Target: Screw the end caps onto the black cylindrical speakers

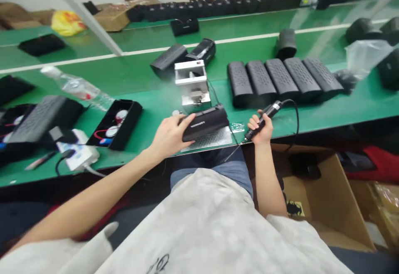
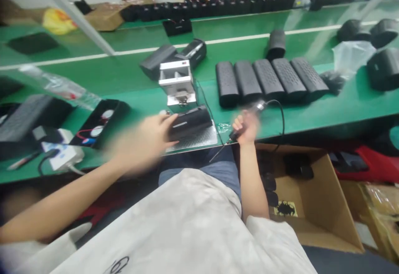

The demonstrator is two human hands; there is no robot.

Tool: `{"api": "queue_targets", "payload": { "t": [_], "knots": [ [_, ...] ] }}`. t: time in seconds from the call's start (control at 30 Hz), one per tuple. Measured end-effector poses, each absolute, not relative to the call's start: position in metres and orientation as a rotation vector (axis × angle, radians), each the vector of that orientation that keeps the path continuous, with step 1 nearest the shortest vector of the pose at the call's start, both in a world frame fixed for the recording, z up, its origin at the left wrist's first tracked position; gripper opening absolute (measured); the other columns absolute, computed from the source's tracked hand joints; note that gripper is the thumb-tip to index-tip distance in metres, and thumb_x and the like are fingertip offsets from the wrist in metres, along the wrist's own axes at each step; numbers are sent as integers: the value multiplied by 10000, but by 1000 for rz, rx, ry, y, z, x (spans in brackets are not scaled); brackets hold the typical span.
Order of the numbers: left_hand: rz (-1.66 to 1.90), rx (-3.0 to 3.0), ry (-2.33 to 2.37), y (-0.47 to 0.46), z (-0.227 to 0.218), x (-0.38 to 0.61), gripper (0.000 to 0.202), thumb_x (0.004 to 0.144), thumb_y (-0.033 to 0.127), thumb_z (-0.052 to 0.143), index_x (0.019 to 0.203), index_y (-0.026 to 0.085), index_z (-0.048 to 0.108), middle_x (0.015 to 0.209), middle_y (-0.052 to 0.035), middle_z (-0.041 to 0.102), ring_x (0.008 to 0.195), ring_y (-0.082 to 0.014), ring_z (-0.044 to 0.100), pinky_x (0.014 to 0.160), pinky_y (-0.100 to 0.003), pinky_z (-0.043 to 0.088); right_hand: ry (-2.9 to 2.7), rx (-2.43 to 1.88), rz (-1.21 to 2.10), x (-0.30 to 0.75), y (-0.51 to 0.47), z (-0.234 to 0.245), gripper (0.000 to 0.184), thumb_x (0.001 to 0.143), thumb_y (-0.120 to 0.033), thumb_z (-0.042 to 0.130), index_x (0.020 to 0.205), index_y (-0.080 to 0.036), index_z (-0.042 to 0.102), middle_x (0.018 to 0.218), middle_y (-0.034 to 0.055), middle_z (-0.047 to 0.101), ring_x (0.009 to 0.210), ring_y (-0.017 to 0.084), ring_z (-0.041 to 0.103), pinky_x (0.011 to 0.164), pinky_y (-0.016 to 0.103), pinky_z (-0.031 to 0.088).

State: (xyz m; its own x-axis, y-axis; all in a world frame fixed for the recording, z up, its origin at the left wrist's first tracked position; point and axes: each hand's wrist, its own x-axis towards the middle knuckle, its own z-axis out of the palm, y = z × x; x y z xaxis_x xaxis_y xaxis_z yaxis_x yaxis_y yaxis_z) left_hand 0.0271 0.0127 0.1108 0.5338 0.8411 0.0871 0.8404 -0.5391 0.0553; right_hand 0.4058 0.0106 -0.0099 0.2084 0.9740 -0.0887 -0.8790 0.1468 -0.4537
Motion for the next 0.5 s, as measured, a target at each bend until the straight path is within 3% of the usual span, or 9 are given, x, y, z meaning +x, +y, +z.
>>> {"api": "queue_targets", "payload": {
  "t": [0.13,0.27,0.37,0.43,0.5],
  "knots": [
    [324,2820,1350,0,95,27,985,889,318,974,1764,247,527,1705,-280,559,1573,-503,574,1283,-678,481,-324,-438,1357,412,4,-5,329,1173,-462,745,1089,-148,691,765,-69,535,543,49,434,487,152,415],
    [528,2673,1176,-15,86,9,884,983,337,913,1766,290,504,1733,-212,567,1635,-439,539,1367,-661,439,-396,-437,1363,412,1,1,308,1022,-400,905,1057,-162,713,695,-104,448,503,35,387,456,129,403],
    [762,2370,1197,-23,67,-12,1173,911,462,995,1853,311,313,1764,-218,510,1664,-444,511,1381,-669,457,-465,-464,1338,408,-10,18,328,885,-332,991,1072,-212,750,658,-125,369,454,21,321,407,108,368],
    [831,2183,1170,-26,50,-20,1418,843,544,1040,1898,329,118,1781,-238,474,1650,-459,533,1350,-670,505,-516,-488,1311,411,-20,38,278,933,-356,952,1113,-260,764,673,-110,384,453,37,347,397,125,382],
    [855,2075,1129,-26,35,-21,1485,835,574,1040,1901,344,32,1769,-240,493,1614,-459,583,1331,-667,530,-556,-511,1285,418,-31,69,249,996,-417,905,1173,-308,768,720,-84,443,485,58,420,411,149,426]
  ]
}}
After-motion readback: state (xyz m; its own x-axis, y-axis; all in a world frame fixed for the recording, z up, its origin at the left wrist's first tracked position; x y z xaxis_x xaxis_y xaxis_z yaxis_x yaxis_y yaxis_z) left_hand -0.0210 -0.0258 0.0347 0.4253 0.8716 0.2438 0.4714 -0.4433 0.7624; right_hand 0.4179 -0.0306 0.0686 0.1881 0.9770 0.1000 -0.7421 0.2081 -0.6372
